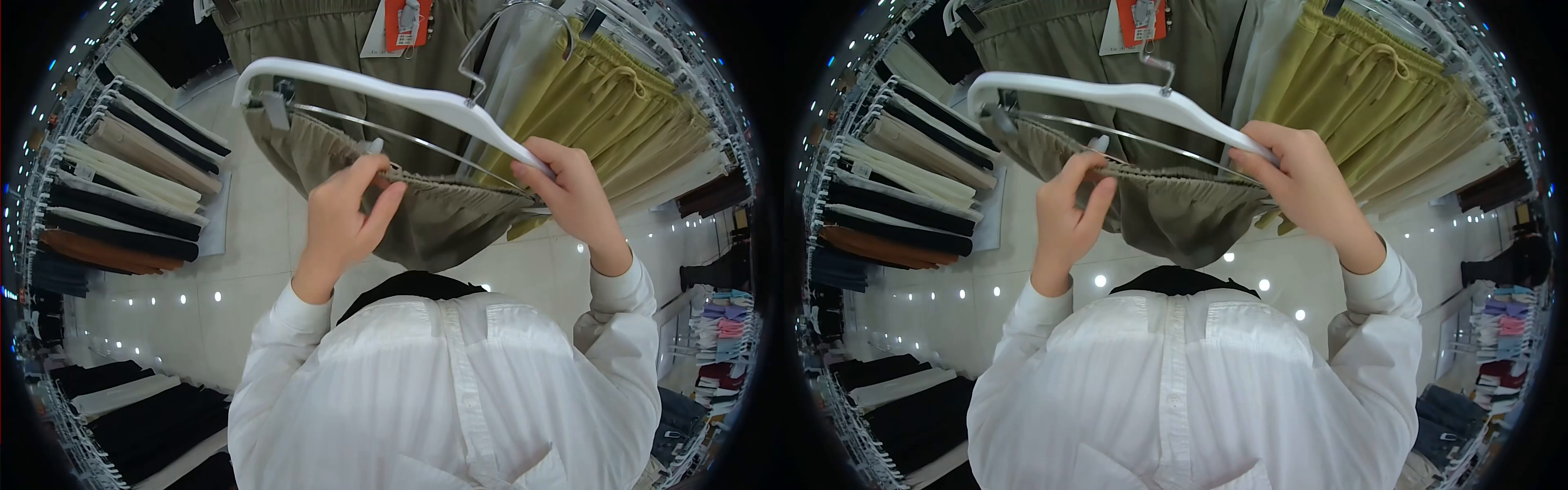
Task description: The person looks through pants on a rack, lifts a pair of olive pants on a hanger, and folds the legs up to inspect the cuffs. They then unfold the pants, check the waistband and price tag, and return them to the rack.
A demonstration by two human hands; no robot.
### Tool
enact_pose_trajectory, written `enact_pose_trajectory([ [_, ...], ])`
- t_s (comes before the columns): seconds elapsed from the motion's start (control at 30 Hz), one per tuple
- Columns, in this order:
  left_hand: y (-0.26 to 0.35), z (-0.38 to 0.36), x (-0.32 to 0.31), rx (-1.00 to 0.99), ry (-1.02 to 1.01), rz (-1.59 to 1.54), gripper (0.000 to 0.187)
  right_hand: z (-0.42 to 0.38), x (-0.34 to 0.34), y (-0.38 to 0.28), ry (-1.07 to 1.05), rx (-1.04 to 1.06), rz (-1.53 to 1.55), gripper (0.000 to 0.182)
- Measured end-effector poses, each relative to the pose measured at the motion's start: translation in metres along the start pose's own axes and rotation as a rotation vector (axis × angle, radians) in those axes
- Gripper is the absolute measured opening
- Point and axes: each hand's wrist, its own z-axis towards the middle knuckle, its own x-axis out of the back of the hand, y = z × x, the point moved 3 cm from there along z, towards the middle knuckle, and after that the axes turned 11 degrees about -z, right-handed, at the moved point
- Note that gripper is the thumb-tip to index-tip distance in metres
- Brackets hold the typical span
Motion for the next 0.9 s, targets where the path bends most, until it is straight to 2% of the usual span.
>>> enact_pose_trajectory([
  [0.07, -0.007, -0.01, 0.002, 0.143, 0.072, -0.332, 0.016, 0.005, -0.005, 0.007, 0.002, -0.025, 0.015, 0.018],
  [0.1, -0.01, -0.013, -0.002, 0.149, 0.073, -0.329, 0.016, 0.007, -0.008, 0.008, -0.009, -0.022, 0.038, 0.018],
  [0.17, -0.019, -0.023, -0.01, 0.254, 0.283, -0.454, 0.012, 0.011, -0.013, 0.006, -0.024, -0.017, 0.063, 0.017],
  [0.27, -0.04, -0.032, -0.02, 0.373, 0.345, -0.574, 0.017, 0.019, -0.021, -0.005, -0.02, 0.019, 0.102, 0.018],
  [0.4, -0.045, -0.032, -0.02, 0.312, 0.521, -0.781, 0.021, 0.024, -0.03, -0.011, 0.001, 0.065, 0.122, 0.019],
  [0.47, -0.053, -0.035, -0.022, 0.302, 0.767, -1.046, 0.027, 0.025, -0.032, -0.015, -0.009, 0.078, 0.118, 0.02],
  [0.5, -0.047, -0.03, -0.017, 0.305, 0.77, -1.042, 0.027, 0.025, -0.032, -0.017, -0.006, 0.087, 0.126, 0.02],
  [0.57, -0.034, -0.016, -0.011, 0.544, 0.671, -1.388, 0.036, 0.024, -0.033, -0.019, -0.01, 0.097, 0.135, 0.02],
  [0.67, -0.043, -0.016, -0.012, 0.664, 0.572, -1.452, 0.045, 0.025, -0.035, -0.018, -0.015, 0.109, 0.112, 0.02],
  [0.8, -0.047, -0.024, -0.013, 0.735, 0.472, -1.587, 0.04, 0.028, -0.035, -0.009, 0.01, 0.113, 0.126, 0.021],
  [0.87, -0.042, -0.031, -0.019, 0.665, 0.335, -2.077, 0.039, 0.032, -0.037, 0.001, 0.01, 0.119, 0.156, 0.021],
  [0.9, -0.04, -0.033, -0.019, 0.669, 0.333, -2.076, 0.039, 0.035, -0.042, 0.008, -0.027, 0.119, 0.246, 0.021],
])
